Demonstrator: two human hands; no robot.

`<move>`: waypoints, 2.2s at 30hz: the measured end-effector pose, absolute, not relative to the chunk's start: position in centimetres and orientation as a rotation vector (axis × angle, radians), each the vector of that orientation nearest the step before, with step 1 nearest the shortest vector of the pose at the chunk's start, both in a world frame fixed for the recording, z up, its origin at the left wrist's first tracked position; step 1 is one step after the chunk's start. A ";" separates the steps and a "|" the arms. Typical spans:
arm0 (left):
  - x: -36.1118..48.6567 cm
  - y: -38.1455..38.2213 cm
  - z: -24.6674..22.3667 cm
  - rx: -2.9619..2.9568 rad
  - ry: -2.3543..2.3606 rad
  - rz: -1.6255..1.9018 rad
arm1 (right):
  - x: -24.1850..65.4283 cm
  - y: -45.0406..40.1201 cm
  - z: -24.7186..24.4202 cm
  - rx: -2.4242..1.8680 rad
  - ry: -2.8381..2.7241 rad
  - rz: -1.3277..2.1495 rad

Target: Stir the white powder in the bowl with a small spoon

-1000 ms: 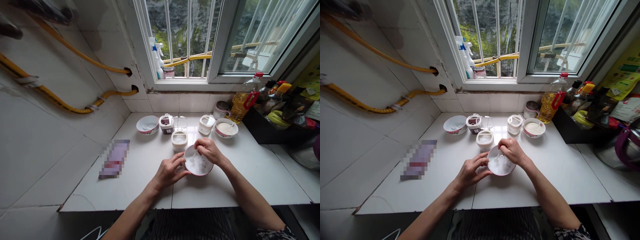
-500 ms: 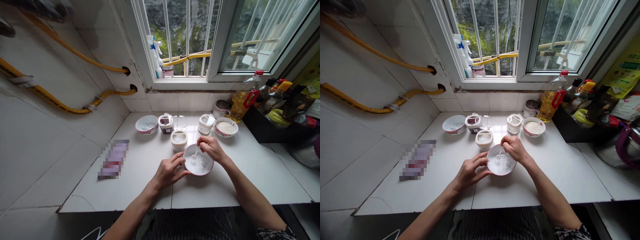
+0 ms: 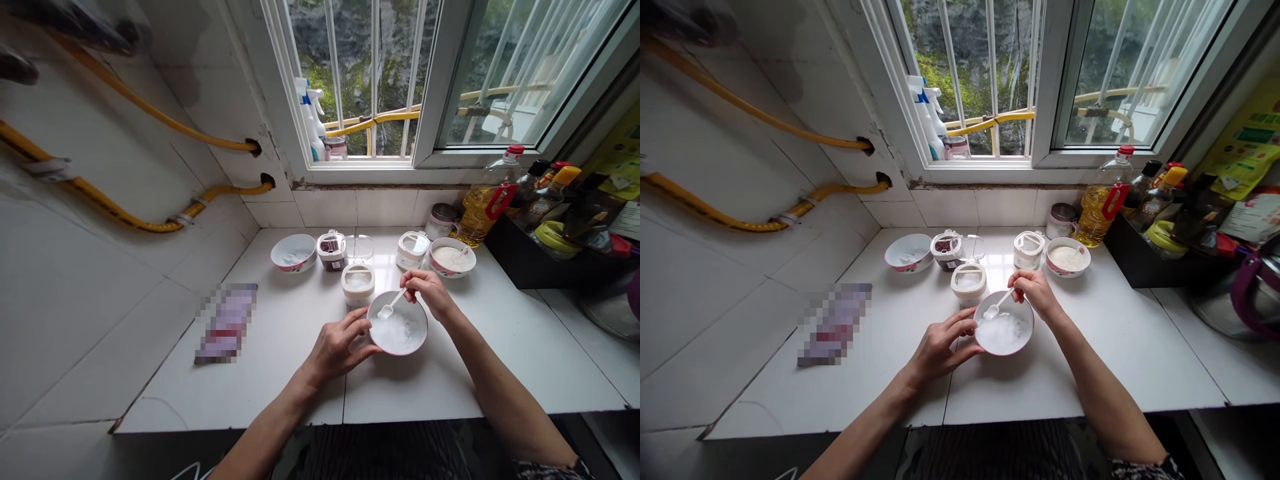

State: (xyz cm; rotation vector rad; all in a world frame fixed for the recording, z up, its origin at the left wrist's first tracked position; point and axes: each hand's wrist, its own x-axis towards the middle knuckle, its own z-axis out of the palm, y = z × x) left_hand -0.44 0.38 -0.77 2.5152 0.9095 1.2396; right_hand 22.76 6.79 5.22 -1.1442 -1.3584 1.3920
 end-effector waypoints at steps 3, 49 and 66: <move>-0.4 0.4 -0.6 2.524 0.910 1.257 | 22.8 6.8 5.3 -1.107 -1.303 1.368; -0.5 0.4 -0.9 2.515 0.927 1.230 | 21.7 5.6 4.8 -1.240 -1.821 0.880; -0.6 0.4 -0.9 2.511 0.916 1.221 | 21.7 6.0 4.8 -1.136 -1.517 1.336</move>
